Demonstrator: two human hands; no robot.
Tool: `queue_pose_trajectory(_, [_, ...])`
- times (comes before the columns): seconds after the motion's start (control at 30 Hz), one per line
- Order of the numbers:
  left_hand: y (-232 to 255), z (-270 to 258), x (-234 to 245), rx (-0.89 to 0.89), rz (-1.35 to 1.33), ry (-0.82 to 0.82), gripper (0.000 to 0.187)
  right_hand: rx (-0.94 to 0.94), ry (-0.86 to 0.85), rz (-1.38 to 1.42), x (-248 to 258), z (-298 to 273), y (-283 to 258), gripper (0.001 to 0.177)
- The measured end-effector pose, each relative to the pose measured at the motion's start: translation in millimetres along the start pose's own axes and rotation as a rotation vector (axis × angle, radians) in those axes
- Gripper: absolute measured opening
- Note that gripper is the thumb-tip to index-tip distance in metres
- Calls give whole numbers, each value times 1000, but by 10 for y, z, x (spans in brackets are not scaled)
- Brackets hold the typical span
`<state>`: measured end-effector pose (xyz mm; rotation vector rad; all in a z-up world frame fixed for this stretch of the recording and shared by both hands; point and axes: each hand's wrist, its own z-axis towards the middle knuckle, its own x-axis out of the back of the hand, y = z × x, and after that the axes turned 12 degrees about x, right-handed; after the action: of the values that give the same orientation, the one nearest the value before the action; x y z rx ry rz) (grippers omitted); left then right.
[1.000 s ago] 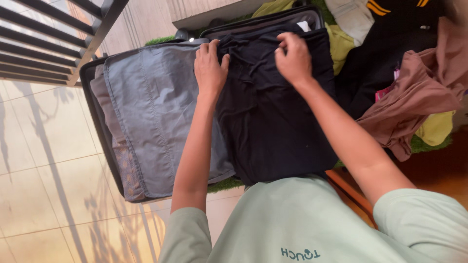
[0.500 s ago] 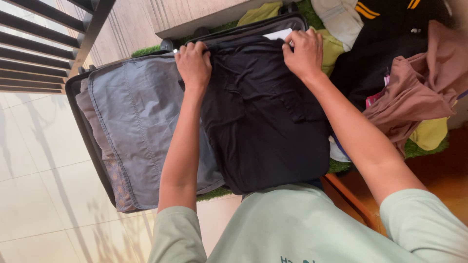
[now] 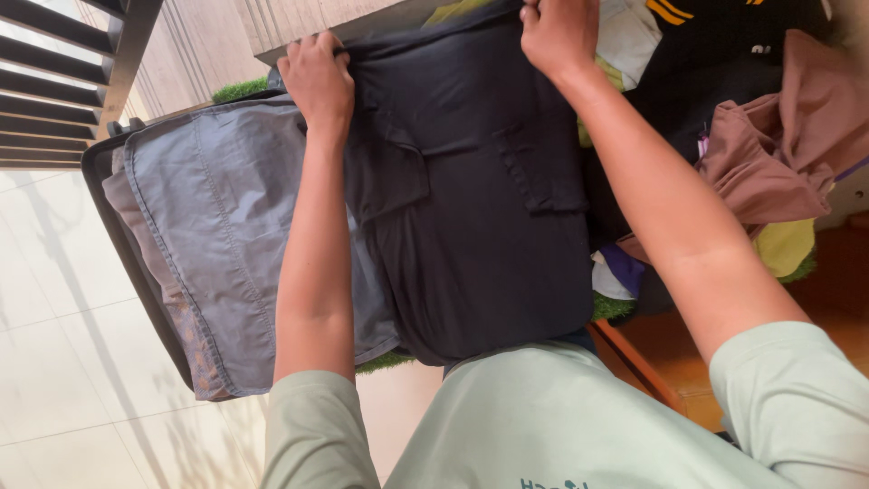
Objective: The person packs a suitcase by flattening a black shirt, spreading out and folding a white t-shirt into a rectangle, and then placing another black garment into the bag.
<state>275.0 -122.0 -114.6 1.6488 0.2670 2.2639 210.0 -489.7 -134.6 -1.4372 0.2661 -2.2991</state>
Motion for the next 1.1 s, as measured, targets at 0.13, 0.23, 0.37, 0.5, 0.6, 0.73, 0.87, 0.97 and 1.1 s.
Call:
queue_pose_trajectory(0.13, [7,-149,-13,26,12,-88,14,-6,-85,111,146,-48,-33,14])
queue_pose_trajectory(0.23, [92,-209,185,-1,-29,-74,22,-12,33,323,255,-191,118,28])
queue_pose_trajectory(0.37, [474,-537,576,0,-110,-28,53,-367,38,514,464,-790,472,30])
queue_pose_trajectory(0.5, [1032,-1288,782,123,-580,-271,38,-937,-144,931,633,-1631,606,33])
queue_pose_trajectory(0.6, [1470,-1882,797,212,-765,-511,35,-1121,-240,1168,559,-1971,546,46])
queue_pose_trajectory(0.73, [1963,-2306,705,318,-790,-713,41,-1313,-450,1413,556,-2020,335,68])
queue_pose_trajectory(0.87, [2327,-2447,584,340,-779,-719,51,-1380,-488,1513,681,-1912,118,75])
queue_pose_trajectory(0.97, [2492,-2420,415,433,-816,-717,55,-1347,-487,1570,778,-1910,116,72])
queue_pose_trajectory(1.1, [2553,-2424,193,497,-855,-757,59,-1208,-389,1746,822,-2022,266,36])
